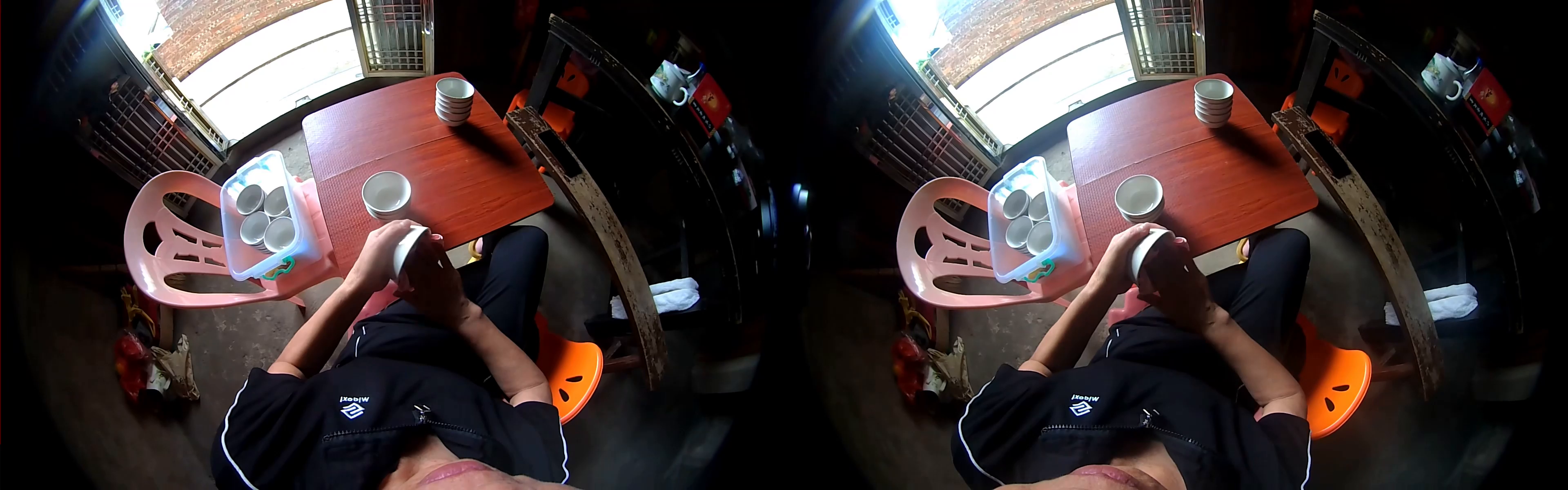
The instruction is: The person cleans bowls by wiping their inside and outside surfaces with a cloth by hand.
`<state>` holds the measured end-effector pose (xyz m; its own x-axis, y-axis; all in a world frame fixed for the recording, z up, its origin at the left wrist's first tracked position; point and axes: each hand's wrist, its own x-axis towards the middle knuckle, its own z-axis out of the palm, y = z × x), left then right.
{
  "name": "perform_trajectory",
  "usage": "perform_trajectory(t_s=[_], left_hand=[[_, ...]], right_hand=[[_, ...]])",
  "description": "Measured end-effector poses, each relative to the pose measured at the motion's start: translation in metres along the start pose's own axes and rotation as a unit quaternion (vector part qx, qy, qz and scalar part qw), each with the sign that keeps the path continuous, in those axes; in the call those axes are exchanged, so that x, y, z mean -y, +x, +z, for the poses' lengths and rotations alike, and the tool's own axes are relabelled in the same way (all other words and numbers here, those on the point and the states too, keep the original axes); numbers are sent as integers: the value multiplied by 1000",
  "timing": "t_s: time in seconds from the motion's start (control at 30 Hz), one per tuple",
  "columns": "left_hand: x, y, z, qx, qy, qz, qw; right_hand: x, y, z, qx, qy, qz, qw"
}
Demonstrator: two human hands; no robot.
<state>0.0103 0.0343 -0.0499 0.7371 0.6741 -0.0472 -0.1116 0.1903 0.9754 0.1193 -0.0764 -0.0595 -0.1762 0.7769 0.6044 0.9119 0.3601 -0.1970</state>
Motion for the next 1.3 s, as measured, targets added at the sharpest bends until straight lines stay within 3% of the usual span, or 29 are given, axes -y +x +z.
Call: perform_trajectory(t_s=[0.1, 0.17, 0.23, 0.3, 0.33, 0.37, 0.43, 0.53, 0.57, 0.6, 0.67, 0.73, 0.77, 0.83, 0.87, 0.9, 0.97, 1.07, 1.1, 1.13, 1.17, 1.2, 1.27, 1.3], left_hand=[[-20, -7, 10, -22, 9, -5, 1000], [-10, -8, 12, -50, -12, -1, 999], [-11, -10, 20, -90, 49, 59, 993], [-16, -6, 18, -57, 28, 30, 998], [-15, -4, 13, -15, -55, -10, 998], [-18, -1, 7, 22, -53, -35, 998], [-21, -1, 7, -27, 80, -40, 996], [-22, -1, 5, -24, -8, -66, 998], [-19, -2, 7, -25, -21, -52, 998], [-21, -5, 12, -56, 29, 20, 998], [-18, -10, 25, -109, 90, 157, 977], [-20, -9, 33, -117, 88, 241, 959], [-20, -6, 32, -108, 67, 260, 957], [-45, -11, 32, -58, 29, 122, 990], [-51, -6, 24, 14, -18, 39, 999], [-56, -5, 21, 30, -70, -38, 996], [-56, -4, 24, 14, -72, -30, 997], [-32, -2, 29, -60, -57, 21, 996], [-22, -5, 27, -90, 99, 96, 986], [-15, -7, 30, -102, 145, 195, 965], [-9, -8, 33, -112, 191, 291, 931], [-8, -9, 35, -103, 217, 345, 907], [-11, -8, 37, -97, 116, 259, 954], [-20, -9, 35, -51, -46, 161, 984]], right_hand=[[5, -21, 4, 98, 303, 86, 944], [4, -38, 29, 19, 349, 96, 932], [6, -24, 11, 46, 432, 142, 890], [2, -12, -2, 74, 506, 180, 840], [1, -8, 3, 120, 89, 44, 988], [0, -5, 0, 22, 46, 12, 999], [-6, -8, 5, -14, -128, -52, 990], [4, -17, 22, 40, -66, -11, 997], [3, -27, 30, -33, 28, -18, 999], [6, -29, 25, -105, 121, -25, 987], [13, -38, 11, -105, 310, 158, 931], [24, -18, -19, -110, 394, 182, 894], [21, -18, -14, -116, 316, 122, 934], [12, -19, 2, -108, 183, 22, 977], [7, -20, 14, -89, 135, -20, 987], [0, -15, 17, -62, 153, -20, 986], [-5, -16, 14, -89, 37, -33, 995], [0, -30, 36, -41, 146, 34, 988], [10, -22, 28, -109, 313, 161, 930], [28, -7, 11, -171, 464, 281, 822], [40, 3, -4, -225, 592, 386, 671], [37, 10, -12, -239, 623, 374, 644], [31, -2, -8, -148, 557, 362, 733], [28, -9, -8, -101, 520, 354, 771]])
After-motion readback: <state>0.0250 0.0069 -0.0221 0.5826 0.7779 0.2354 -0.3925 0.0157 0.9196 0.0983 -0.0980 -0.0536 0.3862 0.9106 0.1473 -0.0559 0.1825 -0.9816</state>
